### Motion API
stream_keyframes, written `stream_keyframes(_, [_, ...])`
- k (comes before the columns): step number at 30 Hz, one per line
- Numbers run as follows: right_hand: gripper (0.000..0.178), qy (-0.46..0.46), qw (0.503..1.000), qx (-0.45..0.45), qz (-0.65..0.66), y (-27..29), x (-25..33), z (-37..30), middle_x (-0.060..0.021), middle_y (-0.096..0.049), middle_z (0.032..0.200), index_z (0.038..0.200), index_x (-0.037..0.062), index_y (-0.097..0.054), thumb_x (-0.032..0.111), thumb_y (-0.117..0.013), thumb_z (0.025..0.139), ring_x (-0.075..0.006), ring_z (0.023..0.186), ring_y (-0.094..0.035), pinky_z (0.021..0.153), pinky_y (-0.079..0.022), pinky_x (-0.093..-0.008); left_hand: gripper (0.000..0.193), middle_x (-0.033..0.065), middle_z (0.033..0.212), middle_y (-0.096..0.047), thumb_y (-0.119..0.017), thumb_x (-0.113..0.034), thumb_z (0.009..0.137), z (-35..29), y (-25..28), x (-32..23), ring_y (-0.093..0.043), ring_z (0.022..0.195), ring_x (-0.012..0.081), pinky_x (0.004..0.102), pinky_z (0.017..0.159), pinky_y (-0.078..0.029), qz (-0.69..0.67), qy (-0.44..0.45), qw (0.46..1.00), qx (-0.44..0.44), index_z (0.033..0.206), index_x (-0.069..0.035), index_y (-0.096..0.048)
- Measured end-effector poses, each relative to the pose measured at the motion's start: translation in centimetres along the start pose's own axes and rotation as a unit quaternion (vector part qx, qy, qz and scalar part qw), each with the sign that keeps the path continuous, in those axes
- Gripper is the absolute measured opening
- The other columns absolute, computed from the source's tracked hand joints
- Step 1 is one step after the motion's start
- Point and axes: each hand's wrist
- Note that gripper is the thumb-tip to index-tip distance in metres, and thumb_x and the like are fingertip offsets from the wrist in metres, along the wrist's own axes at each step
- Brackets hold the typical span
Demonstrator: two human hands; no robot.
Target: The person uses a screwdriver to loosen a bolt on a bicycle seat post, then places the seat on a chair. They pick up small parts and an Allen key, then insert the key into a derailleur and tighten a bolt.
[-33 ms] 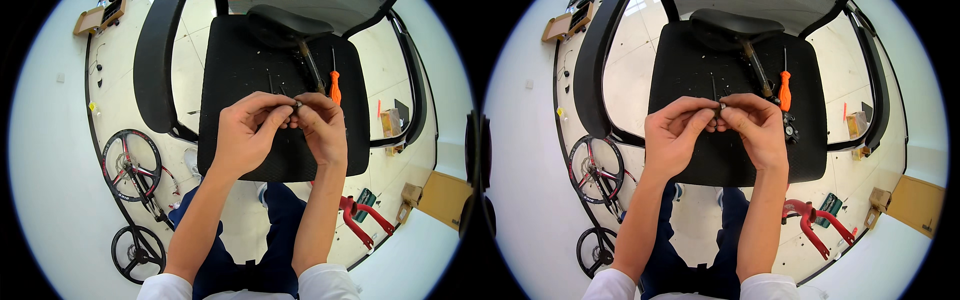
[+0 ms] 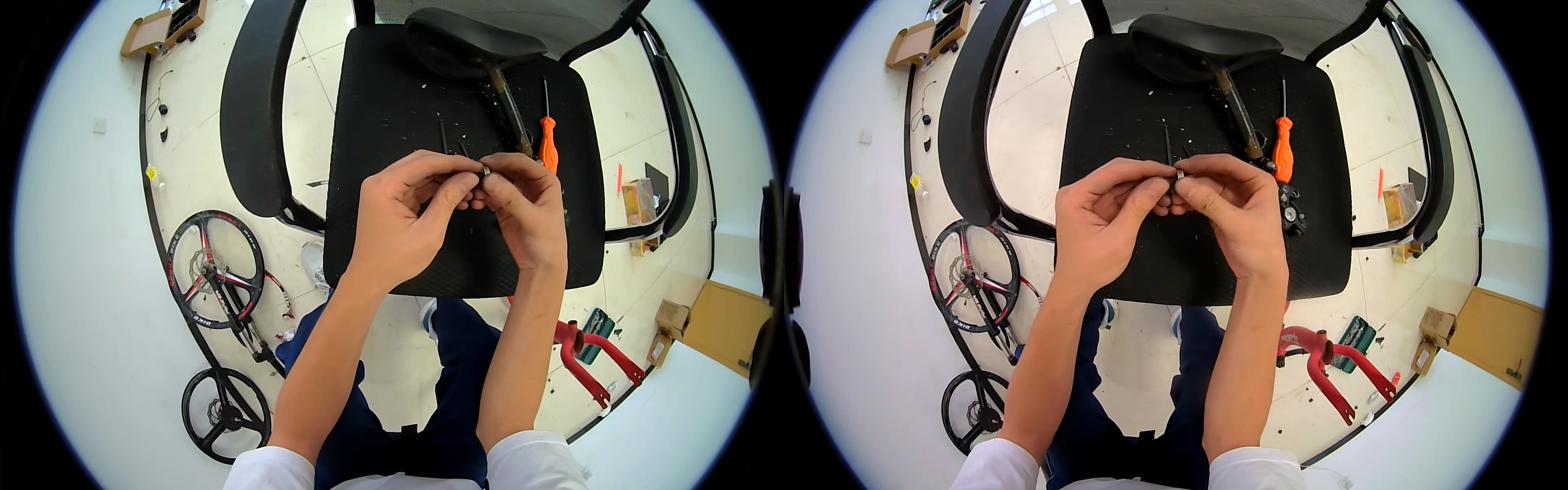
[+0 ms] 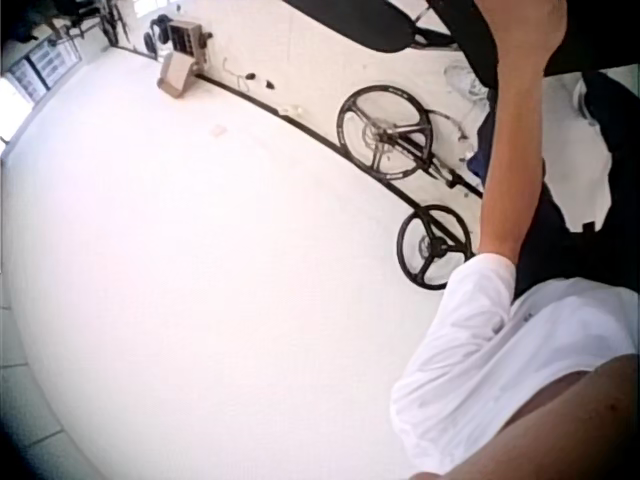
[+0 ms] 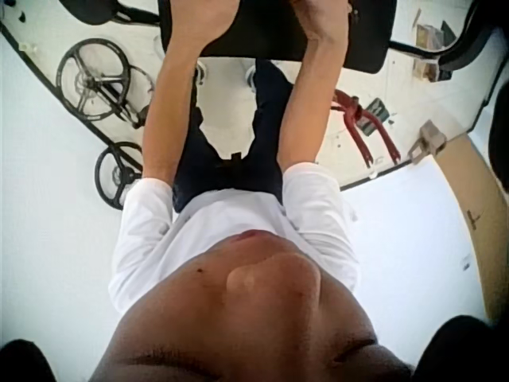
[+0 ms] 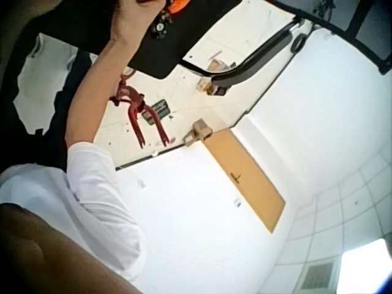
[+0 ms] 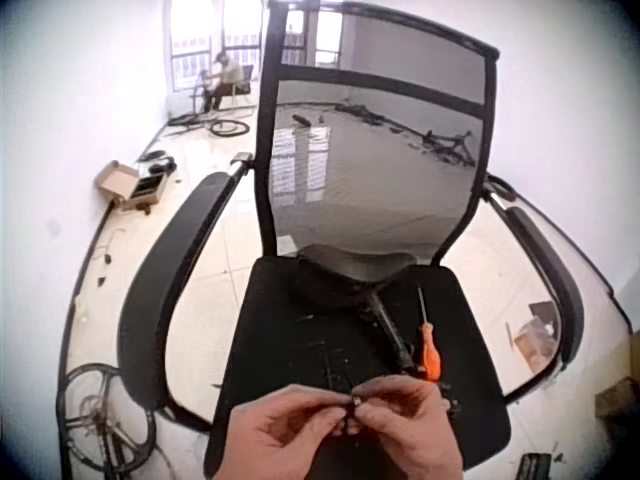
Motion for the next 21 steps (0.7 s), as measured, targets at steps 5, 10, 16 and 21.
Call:
stream_keyframes(5, [0.022, -0.011, 0.998, -0.006, -0.056, -0.7, 0.1, 0.3, -0.0133, -0.07, 0.089, 0.101, -0.0071, -0.067, -0.003, -0.072, 0.08, -0.0178, 0.08, -0.069, 0.075, -0.057, -0.0284, 0.015, 0.0106, 0.088, -0.069, -0.067, -0.001, 0.088, 0.3, 0.1, 0.0, -0.066, 0.078, 0.0132, 0.0244, 0.073, -0.055, 0.02, 0.057, 0.996, -0.058, 0.101, 0.006, -0.068])
stream_keyframes(10, [0.023, 0.024, 0.993, -0.045, -0.104, -0.9, -0.2, 0.5, -0.0135, -0.069, 0.092, 0.099, -0.0068, -0.067, -0.007, -0.073, 0.077, -0.0171, 0.081, -0.069, 0.078, -0.057, -0.0278, 0.015, 0.0084, 0.078, -0.07, -0.068, -0.01, 0.089, 0.7, 0.6, 0.8, -0.068, 0.076, 0.0127, 0.0233, 0.069, -0.055, 0.034, 0.087, 0.994, -0.055, 0.095, 0.003, -0.072])
stream_keyframes(16, [0.018, 0.083, 0.974, -0.047, -0.207, -0.8, -0.8, 1.1, -0.0102, -0.067, 0.094, 0.095, -0.0048, -0.07, -0.007, -0.072, 0.077, -0.0148, 0.084, -0.067, 0.077, -0.056, -0.0256, 0.017, 0.0071, 0.083, -0.07, -0.065, -0.011, 0.091, 1.4, 1.6, 1.6, -0.063, 0.074, 0.0108, 0.0227, 0.068, -0.049, 0.055, 0.116, 0.991, -0.027, 0.097, 0.004, -0.071])
stream_keyframes(21, [0.018, 0.083, 0.952, -0.055, -0.289, -1.2, -0.8, 1.3, -0.0086, -0.067, 0.092, 0.093, -0.0037, -0.072, -0.007, -0.071, 0.075, -0.0131, 0.08, -0.066, 0.074, -0.056, -0.0244, 0.016, 0.0063, 0.084, -0.069, -0.065, -0.01, 0.09, 1.4, 1.5, 2.4, -0.061, 0.073, 0.0095, 0.0218, 0.067, -0.048, 0.093, 0.093, 0.991, -0.032, 0.095, 0.004, -0.071])
Point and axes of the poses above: each hand's wrist, its own z-axis towards the middle knuckle, its own y-axis out of the back of the hand, x = y × z
